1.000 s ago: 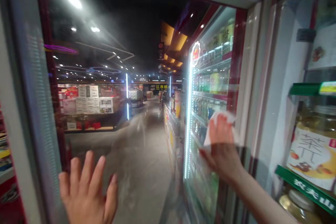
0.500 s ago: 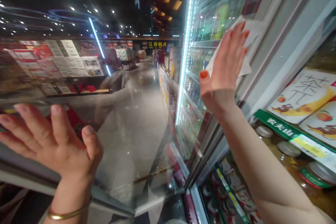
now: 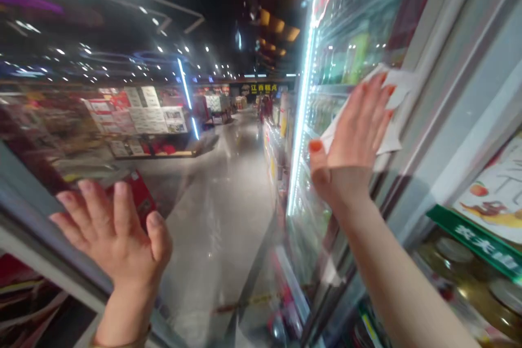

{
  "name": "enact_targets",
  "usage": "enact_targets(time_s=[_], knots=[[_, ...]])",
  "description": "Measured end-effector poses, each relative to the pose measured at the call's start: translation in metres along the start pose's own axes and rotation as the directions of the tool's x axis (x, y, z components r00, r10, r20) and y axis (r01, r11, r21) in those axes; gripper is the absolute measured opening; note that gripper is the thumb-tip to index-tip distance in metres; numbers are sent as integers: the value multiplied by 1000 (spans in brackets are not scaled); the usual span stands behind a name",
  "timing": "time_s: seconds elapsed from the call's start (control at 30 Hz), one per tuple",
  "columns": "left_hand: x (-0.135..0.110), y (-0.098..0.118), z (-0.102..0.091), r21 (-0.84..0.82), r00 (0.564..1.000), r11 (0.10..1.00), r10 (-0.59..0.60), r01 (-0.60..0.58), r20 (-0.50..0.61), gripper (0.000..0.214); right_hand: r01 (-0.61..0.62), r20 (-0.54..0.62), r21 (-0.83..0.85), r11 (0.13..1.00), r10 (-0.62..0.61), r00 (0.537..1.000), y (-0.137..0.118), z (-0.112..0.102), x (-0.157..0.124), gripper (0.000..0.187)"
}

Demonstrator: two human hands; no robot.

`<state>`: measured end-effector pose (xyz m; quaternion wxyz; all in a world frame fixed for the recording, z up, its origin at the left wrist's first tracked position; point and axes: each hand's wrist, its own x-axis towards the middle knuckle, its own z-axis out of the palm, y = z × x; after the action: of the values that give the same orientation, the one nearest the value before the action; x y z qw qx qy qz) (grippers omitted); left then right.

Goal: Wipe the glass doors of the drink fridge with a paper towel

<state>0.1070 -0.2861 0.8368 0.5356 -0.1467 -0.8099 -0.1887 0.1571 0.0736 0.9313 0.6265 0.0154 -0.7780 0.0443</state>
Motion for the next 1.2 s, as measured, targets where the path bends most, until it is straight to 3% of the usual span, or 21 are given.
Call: enact_targets(time_s=[0.07, 0.17, 0.23, 0.33, 0.37, 0.43, 0.5, 0.53, 0.6, 0.63, 0.67, 0.73, 0.8, 0.83, 0.87, 0.93, 1.0, 1.03, 1.07, 1.13, 1.2], knots=[[-2, 4, 5, 115, 980, 987, 128, -111, -152, 83, 194, 45, 15, 981, -194, 980, -22, 8, -28, 97], [-2, 7, 15, 144, 956, 982, 153, -120, -251, 79, 520, 80, 37, 853, -521, 850, -25, 28, -87, 99], [-2, 8, 19, 134, 954, 985, 140, -108, -265, 80, 449, 79, -12, 893, -447, 891, -5, 35, -102, 94], [-3, 8, 21, 104, 950, 989, 133, -108, -284, 80, 100, 2, -64, 993, -100, 995, 15, 30, -72, 85], [-3, 7, 22, 94, 949, 990, 132, -109, -286, 81, 10, -34, -64, 998, -13, 999, 10, 29, -58, 83], [-3, 7, 23, 78, 950, 991, 128, -110, -283, 81, -15, -75, -65, 998, 10, 997, -16, 31, -42, 83], [-3, 7, 24, 61, 951, 991, 128, -116, -280, 80, 170, -35, -88, 982, -174, 984, -48, 37, -54, 88], [-3, 7, 25, 52, 951, 992, 126, -116, -282, 80, 318, 3, -94, 944, -319, 948, -59, 41, -69, 91], [-2, 7, 26, 36, 950, 993, 118, -112, -290, 79, 535, 71, -95, 839, -530, 845, -59, 46, -99, 93], [-2, 7, 27, 29, 950, 993, 115, -111, -290, 79, 550, 88, -99, 829, -544, 835, -47, 47, -108, 91], [-2, 8, 28, 24, 950, 994, 112, -110, -290, 78, 488, 82, -109, 866, -481, 873, -31, 46, -110, 87], [-1, 9, 30, 16, 948, 994, 109, -109, -298, 76, 179, -6, -110, 978, -181, 983, 1, 40, -88, 81], [-2, 9, 32, 17, 944, 994, 107, -107, -313, 75, -99, -129, -54, 994, 92, 987, 12, 37, -47, 78], [-2, 9, 33, 23, 941, 994, 107, -105, -321, 75, -143, -169, -26, 989, 137, 976, 4, 37, -28, 77], [-3, 9, 34, 32, 939, 994, 109, -104, -326, 75, -115, -170, -24, 993, 109, 979, -10, 39, -16, 79], [-3, 8, 35, 53, 934, 993, 120, -109, -337, 74, 154, -83, -63, 986, -159, 984, -49, 44, -13, 86], [-2, 6, 36, 70, 928, 991, 130, -113, -348, 75, 514, -14, -88, 853, -517, 856, -76, 48, -31, 90], [-2, 6, 36, 77, 926, 990, 134, -114, -352, 75, 615, 6, -94, 783, -618, 786, -77, 49, -42, 92], [-1, 6, 36, 85, 925, 989, 141, -118, -354, 75, 644, 12, -105, 758, -646, 763, -69, 48, -49, 93], [0, 7, 35, 96, 924, 987, 157, -132, -349, 75, 493, -14, -138, 859, -500, 866, -35, 42, -46, 90], [1, 9, 33, 98, 923, 985, 166, -140, -347, 74, 184, -87, -146, 972, -198, 976, 0, 33, -21, 82]])
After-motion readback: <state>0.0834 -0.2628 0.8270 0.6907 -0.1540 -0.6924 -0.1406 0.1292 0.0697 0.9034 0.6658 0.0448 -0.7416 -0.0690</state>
